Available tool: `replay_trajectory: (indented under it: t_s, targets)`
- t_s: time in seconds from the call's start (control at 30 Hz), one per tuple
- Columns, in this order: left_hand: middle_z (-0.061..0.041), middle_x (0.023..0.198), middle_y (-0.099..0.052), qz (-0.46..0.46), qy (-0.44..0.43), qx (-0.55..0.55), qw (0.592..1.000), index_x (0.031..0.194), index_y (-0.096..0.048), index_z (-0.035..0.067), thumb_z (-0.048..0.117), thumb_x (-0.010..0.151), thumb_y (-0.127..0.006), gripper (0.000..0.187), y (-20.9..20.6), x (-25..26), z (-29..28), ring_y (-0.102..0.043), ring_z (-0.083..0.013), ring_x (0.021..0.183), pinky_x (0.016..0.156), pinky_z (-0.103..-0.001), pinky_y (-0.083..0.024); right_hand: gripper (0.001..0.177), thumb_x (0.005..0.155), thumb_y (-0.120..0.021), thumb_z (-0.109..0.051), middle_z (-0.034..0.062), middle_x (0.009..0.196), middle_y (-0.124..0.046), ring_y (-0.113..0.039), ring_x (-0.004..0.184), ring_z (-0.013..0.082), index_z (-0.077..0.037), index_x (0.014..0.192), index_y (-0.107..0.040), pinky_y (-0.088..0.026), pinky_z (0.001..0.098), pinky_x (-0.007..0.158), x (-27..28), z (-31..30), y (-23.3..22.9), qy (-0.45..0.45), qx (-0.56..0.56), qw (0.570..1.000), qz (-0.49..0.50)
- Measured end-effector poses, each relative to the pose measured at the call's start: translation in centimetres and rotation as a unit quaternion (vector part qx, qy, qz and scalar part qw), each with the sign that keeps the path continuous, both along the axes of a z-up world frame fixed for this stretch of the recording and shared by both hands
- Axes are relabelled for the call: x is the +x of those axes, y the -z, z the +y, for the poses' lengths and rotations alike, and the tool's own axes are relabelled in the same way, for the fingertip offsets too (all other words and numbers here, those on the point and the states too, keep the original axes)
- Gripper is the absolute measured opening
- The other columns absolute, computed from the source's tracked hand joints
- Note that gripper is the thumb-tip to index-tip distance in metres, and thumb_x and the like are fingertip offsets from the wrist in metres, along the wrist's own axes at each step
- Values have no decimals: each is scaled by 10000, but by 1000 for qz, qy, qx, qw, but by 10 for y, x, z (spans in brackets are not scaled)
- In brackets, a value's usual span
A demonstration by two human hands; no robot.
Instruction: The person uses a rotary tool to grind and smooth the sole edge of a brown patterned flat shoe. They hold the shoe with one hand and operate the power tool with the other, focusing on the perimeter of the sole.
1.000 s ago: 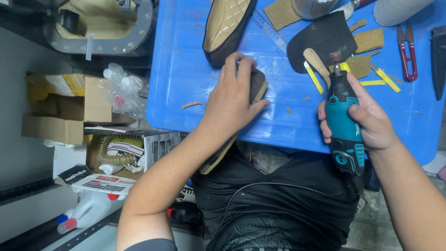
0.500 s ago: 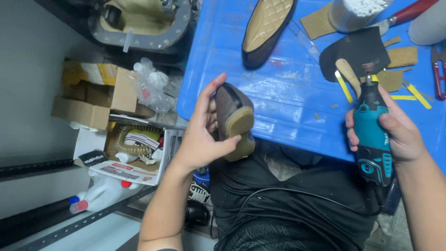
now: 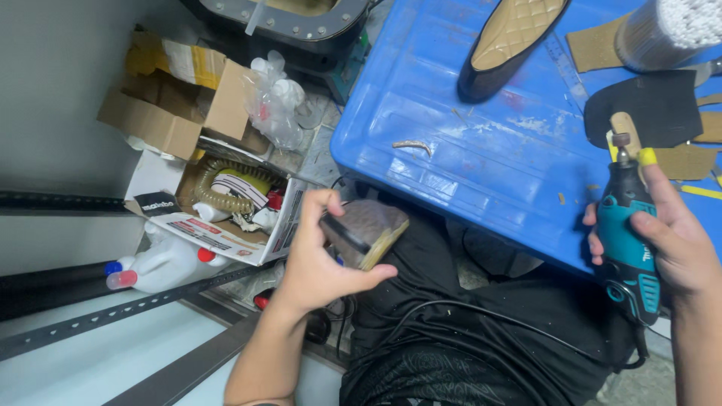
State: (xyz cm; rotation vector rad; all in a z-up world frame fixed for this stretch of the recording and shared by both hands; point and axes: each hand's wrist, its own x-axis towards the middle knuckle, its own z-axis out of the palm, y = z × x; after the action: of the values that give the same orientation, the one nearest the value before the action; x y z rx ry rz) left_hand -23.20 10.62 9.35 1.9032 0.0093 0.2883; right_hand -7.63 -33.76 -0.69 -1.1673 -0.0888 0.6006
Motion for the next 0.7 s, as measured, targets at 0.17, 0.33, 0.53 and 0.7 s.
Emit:
replay_trajectory:
  t_s: [0.17,0.33,0.53,0.7]
  targets:
    - [-84,1143,-456,-169,-12,-48,984,1184,-304,60,252,690,-923,815,-44,-26,-9,-684,-251,1089,976,-378,-624,912,1000,-690,-200,286,1170,-648,-692,843,352,-206,1708,-115,-588,471,719,-2,-4,-16,-1,-45,999,-8]
    - [-353,1255,-624,185,300,-677,646,1381,-449,-272,231,809,-512,764,-14,29,-11,-673,-424,1109,1100,-538,-525,878,1015,-662,-112,278,1111,-672,-717,867,349,-173,1689,-103,-604,467,756,-1,-20,-46,11,-114,990,-85]
    - [-185,1154,-739,-17,241,-291,926,1251,-593,-110,198,785,-861,619,86,102,-105,-730,-281,966,908,-328,-560,1154,888,-678,-73,218,1300,-628,-678,1063,259,-130,1821,-1,-583,390,857,-6,-11,-88,33,-298,916,-266]
    - [-144,1180,-710,-257,95,-30,961,1038,-408,27,282,755,-999,703,111,130,-127,-742,-291,1132,969,-344,-608,1240,747,-806,-254,201,1124,-729,-714,757,240,-14,1658,0,-535,352,666,-8,11,-119,-33,-514,788,-336]
